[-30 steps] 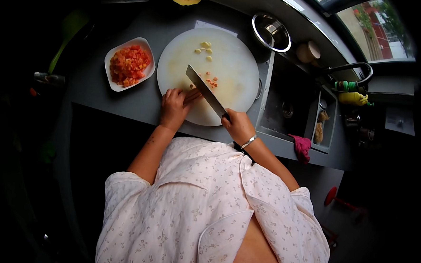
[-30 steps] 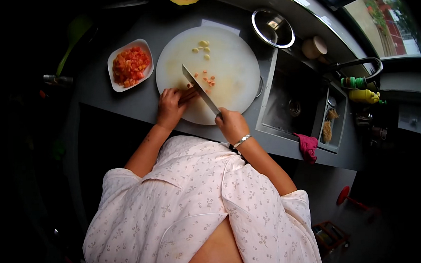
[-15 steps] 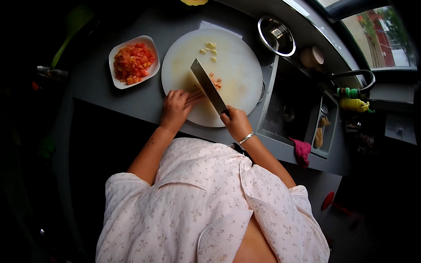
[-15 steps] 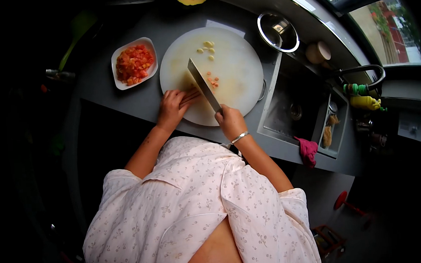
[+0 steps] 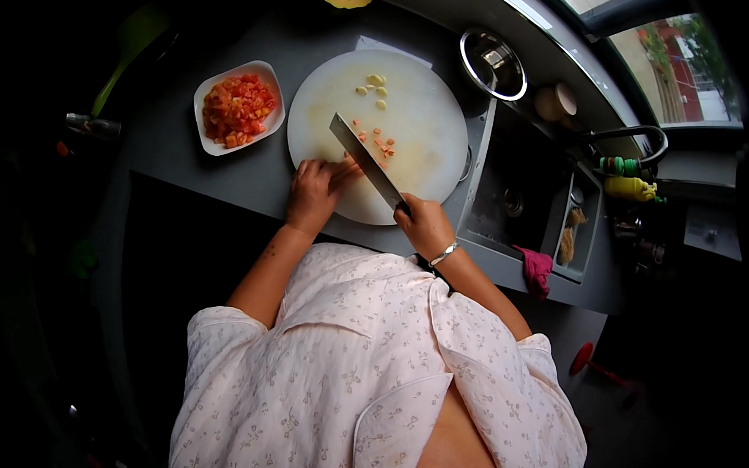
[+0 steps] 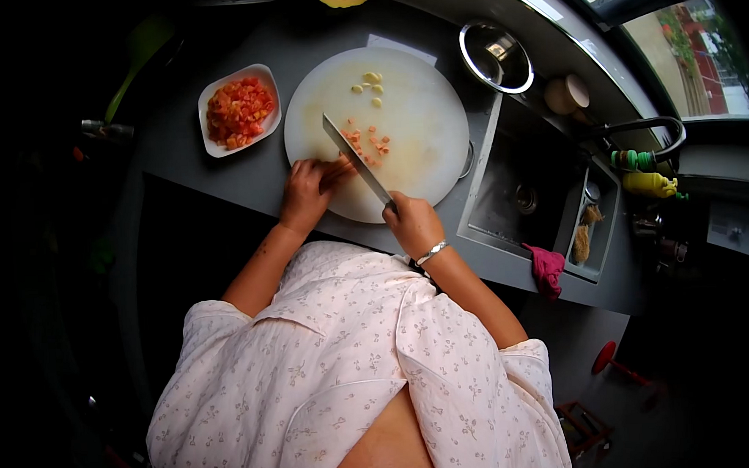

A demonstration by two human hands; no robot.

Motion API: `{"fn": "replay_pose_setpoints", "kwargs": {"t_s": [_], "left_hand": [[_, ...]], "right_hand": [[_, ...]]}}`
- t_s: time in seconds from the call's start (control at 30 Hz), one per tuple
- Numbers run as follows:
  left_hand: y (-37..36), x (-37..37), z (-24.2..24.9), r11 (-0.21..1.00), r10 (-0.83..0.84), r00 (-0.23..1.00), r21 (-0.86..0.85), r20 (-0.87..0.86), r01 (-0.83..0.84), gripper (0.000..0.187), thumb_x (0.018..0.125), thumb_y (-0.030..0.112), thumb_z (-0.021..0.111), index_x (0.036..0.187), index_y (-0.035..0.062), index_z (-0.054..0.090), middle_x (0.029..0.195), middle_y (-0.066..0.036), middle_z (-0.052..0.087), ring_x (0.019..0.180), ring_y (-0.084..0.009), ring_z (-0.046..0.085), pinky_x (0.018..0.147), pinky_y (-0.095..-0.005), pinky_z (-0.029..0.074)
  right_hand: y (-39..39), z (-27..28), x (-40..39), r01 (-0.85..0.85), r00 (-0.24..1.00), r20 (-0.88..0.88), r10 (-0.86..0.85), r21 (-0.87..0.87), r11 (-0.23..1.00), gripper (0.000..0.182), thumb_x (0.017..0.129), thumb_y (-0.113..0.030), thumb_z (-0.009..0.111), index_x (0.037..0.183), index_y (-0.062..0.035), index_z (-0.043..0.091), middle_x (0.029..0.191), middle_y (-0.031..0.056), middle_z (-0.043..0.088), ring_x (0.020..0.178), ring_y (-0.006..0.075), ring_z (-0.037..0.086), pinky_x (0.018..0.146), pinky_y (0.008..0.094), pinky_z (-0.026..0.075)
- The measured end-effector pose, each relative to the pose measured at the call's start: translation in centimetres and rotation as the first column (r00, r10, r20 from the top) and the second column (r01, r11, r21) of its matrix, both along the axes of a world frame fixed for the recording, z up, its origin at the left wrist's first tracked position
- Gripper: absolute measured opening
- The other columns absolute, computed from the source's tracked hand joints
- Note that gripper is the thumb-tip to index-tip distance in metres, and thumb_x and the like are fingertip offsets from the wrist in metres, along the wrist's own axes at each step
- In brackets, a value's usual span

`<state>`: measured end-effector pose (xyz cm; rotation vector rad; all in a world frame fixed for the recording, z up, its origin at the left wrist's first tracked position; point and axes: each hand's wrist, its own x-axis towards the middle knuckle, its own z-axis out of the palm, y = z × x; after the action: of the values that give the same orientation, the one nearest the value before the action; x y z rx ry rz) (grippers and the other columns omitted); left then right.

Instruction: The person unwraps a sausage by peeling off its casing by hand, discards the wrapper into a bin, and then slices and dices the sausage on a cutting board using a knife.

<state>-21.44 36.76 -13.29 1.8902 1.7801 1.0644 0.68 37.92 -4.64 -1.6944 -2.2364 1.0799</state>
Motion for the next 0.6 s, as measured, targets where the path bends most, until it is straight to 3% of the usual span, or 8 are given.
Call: {"fn": "replay_pose_setpoints", "kwargs": {"t_s": [0.23,0.53,0.6], "left_hand": [[-0.5,0.0,-0.3,1.000,0.022,0.997,-0.011,-0.071,-0.023,0.031,0.075,0.012,0.074,0.102,0.0021,0.064,0.100,-0.015,0.061,0.098,-0.0357,0.057,0.089,-0.0440,0.048],[-0.6,0.2,-0.5,0.999,0.052,0.996,0.013,-0.072,-0.051,0.031,0.074,0.012,0.075,0.101,0.0022,0.063,0.102,-0.015,0.061,0.098,-0.0350,0.056,0.089,-0.0437,0.048],[-0.6,0.2,-0.4,0.999,0.045,0.997,0.000,-0.059,-0.045,0.032,0.073,0.012,0.075,0.101,0.0020,0.063,0.102,-0.015,0.061,0.098,-0.0351,0.056,0.089,-0.0435,0.048]], "right_hand": [[0.6,0.5,0.1,0.045,0.999,-0.029,-0.045,-0.003,0.999,0.018,0.085,-0.013,0.059,0.098,-0.0015,0.063,0.075,0.0219,0.065,0.073,0.0412,0.063,0.067,0.0460,0.050],[0.3,0.6,0.1,-0.037,0.999,0.033,0.038,-0.025,0.999,0.017,0.085,-0.014,0.059,0.097,-0.0032,0.063,0.076,0.0207,0.065,0.073,0.0397,0.064,0.067,0.0462,0.051],[0.2,0.1,0.0,-0.046,0.999,0.023,0.044,0.059,0.997,0.012,0.085,-0.010,0.058,0.090,0.0000,0.060,0.068,0.0208,0.061,0.064,0.0385,0.061,0.061,0.0416,0.048]]}}
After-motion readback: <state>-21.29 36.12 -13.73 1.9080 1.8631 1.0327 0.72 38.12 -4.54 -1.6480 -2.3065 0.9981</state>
